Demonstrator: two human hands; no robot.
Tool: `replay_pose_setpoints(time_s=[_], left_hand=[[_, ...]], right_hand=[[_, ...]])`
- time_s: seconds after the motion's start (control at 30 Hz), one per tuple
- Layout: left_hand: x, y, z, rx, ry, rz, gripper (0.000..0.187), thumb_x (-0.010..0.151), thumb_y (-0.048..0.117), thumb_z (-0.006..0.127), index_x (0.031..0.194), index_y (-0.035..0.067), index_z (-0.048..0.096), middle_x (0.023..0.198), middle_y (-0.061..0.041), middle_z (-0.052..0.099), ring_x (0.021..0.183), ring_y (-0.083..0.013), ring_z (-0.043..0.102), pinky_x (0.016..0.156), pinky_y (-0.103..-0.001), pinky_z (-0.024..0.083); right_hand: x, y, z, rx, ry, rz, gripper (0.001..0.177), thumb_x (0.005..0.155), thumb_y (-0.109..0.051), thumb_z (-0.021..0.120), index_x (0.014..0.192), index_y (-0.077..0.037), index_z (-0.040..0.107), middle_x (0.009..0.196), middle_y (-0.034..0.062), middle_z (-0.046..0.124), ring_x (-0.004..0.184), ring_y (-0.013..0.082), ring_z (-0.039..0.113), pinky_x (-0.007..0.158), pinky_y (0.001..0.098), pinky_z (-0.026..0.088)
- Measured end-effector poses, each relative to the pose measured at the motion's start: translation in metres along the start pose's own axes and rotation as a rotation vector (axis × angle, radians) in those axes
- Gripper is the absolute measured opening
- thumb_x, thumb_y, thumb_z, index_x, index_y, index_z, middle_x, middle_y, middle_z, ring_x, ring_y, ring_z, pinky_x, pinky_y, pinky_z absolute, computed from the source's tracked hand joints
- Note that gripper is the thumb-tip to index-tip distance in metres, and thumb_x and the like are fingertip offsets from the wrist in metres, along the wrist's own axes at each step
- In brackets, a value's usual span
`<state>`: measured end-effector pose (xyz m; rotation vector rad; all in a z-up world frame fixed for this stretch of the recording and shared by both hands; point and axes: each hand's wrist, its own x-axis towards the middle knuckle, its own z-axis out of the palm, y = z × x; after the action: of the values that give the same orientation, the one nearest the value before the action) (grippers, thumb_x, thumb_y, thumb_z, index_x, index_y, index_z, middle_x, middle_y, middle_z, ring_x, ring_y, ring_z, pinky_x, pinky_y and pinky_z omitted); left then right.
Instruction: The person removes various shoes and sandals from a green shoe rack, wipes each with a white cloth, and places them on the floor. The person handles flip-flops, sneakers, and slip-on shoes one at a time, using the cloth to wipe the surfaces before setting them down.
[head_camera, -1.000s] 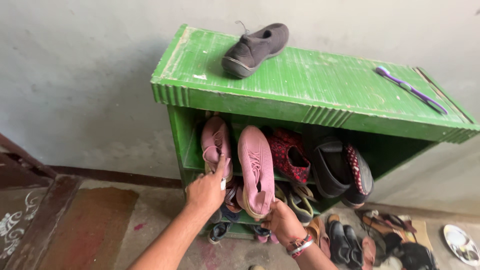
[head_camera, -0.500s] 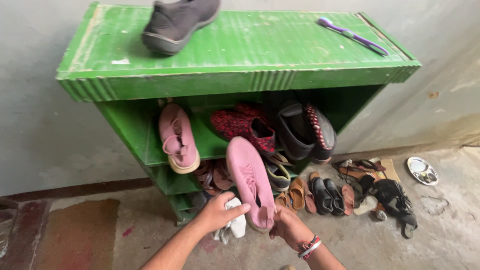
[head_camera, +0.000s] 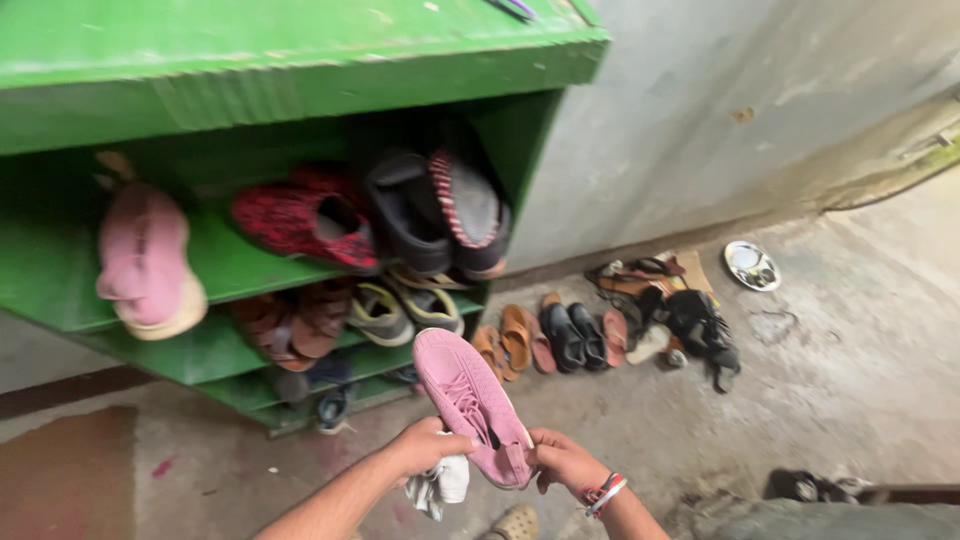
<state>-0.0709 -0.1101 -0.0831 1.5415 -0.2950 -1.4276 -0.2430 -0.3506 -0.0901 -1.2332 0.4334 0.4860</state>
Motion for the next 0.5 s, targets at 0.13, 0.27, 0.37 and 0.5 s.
replay_pose_setpoints(time_s=[0.13, 0.27, 0.37, 0.5], left_hand=[[0.056, -0.012, 0.054, -0.044, -0.003, -0.046, 0.033, 0.084, 0.024, 0.073, 0.110, 0.005, 0.076, 0.093, -0.003, 0.076, 0.080, -0.0123, 0.069, 0.073, -0.030, 0.054], [0.099, -0.011, 0.105, -0.119, 0.021, -0.119, 0.029, 0.083, 0.022, 0.071, 0.106, 0.005, 0.075, 0.090, -0.004, 0.076, 0.077, -0.0136, 0.069, 0.071, -0.031, 0.054], [0.121, -0.003, 0.132, -0.137, 0.046, -0.183, 0.028, 0.083, 0.022, 0.070, 0.103, 0.004, 0.074, 0.088, -0.006, 0.074, 0.075, -0.0160, 0.068, 0.069, -0.032, 0.054], [0.143, 0.002, 0.154, -0.169, 0.092, -0.284, 0.027, 0.083, 0.021, 0.071, 0.102, 0.002, 0.072, 0.087, -0.008, 0.073, 0.074, -0.0192, 0.068, 0.068, -0.036, 0.054]], right_hand=[[-0.030, 0.031, -0.050, 0.081, 0.117, 0.084, 0.033, 0.089, -0.022, 0.059, 0.118, -0.008, 0.068, 0.091, 0.0038, 0.076, 0.073, 0.0161, 0.074, 0.056, 0.0293, 0.053], [-0.054, 0.054, -0.097, 0.162, 0.199, 0.123, 0.030, 0.093, -0.028, 0.056, 0.109, -0.004, 0.066, 0.085, 0.0090, 0.074, 0.069, 0.0209, 0.075, 0.052, 0.0315, 0.051], [-0.065, 0.060, -0.124, 0.127, 0.217, 0.120, 0.034, 0.094, -0.032, 0.053, 0.106, -0.004, 0.066, 0.084, 0.0097, 0.075, 0.068, 0.0190, 0.074, 0.051, 0.0303, 0.050], [-0.075, 0.057, -0.143, 0.133, 0.288, 0.200, 0.035, 0.092, -0.033, 0.052, 0.107, -0.006, 0.067, 0.085, 0.0090, 0.075, 0.067, 0.0192, 0.073, 0.051, 0.0302, 0.048]])
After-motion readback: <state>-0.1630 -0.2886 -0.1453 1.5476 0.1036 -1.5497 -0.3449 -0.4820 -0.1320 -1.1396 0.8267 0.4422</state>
